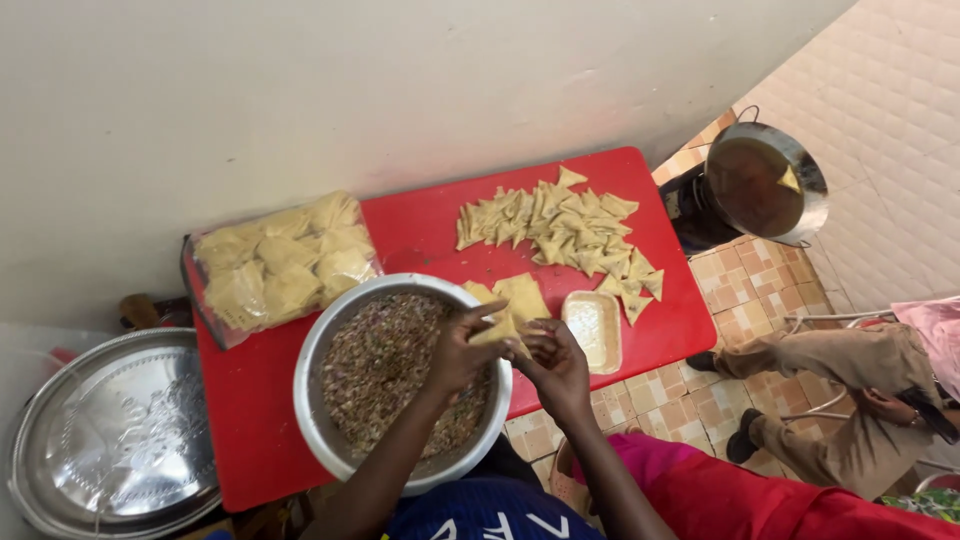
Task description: Filling and folding triangular pastries with a meat and lentil mixture
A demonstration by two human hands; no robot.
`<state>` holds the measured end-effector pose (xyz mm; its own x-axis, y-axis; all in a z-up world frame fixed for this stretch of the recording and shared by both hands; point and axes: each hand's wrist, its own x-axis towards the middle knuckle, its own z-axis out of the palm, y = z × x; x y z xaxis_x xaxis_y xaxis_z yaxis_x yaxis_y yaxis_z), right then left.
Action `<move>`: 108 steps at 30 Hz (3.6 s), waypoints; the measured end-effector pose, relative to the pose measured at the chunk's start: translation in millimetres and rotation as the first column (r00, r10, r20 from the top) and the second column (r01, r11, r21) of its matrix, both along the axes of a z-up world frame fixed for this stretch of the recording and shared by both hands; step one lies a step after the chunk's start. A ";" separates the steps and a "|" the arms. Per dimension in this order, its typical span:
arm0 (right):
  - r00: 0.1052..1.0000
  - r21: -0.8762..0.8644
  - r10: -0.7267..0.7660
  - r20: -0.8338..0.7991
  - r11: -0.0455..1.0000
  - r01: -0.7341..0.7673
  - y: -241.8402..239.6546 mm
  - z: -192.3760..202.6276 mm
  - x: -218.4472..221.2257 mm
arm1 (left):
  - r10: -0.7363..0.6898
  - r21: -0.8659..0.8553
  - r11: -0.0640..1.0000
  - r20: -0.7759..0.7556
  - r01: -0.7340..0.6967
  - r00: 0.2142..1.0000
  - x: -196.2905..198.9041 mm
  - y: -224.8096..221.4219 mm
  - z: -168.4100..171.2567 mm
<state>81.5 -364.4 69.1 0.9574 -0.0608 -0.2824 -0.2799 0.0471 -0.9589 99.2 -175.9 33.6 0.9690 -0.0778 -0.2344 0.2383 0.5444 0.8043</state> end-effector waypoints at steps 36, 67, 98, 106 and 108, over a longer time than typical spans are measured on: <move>0.724 -1.000 0.690 -0.028 -0.013 -0.026 -79.1 -250.1 67.8 | -0.130 0.815 0.539 0.328 -0.211 0.936 178.3 -2.4 -61.8; 0.996 0.042 0.070 -0.062 0.997 -0.068 29.8 3.3 32.4 | -0.161 -0.206 0.968 -0.062 0.145 0.985 -18.1 43.7 -43.5; 0.800 -0.218 0.475 0.366 0.880 -0.423 158.5 24.5 23.1 | -0.127 0.223 0.972 0.260 0.069 0.957 -110.0 143.7 1.4; 0.187 -0.774 0.774 -0.605 -0.517 -0.365 130.0 -143.7 -30.2 | 0.070 -0.089 0.995 0.353 -0.041 0.933 -111.2 166.9 -6.0; 0.161 -0.751 0.756 -0.635 -0.554 -0.360 127.8 -147.7 -37.7 | 0.065 0.017 0.997 0.301 -0.074 0.952 -123.2 173.2 -4.2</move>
<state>43.8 -236.5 -78.6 0.4353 0.6588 -0.6136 0.8194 -0.5723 -0.0332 -24.0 -2.7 29.4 0.9978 -0.0054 0.0665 -0.0536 0.5273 0.8480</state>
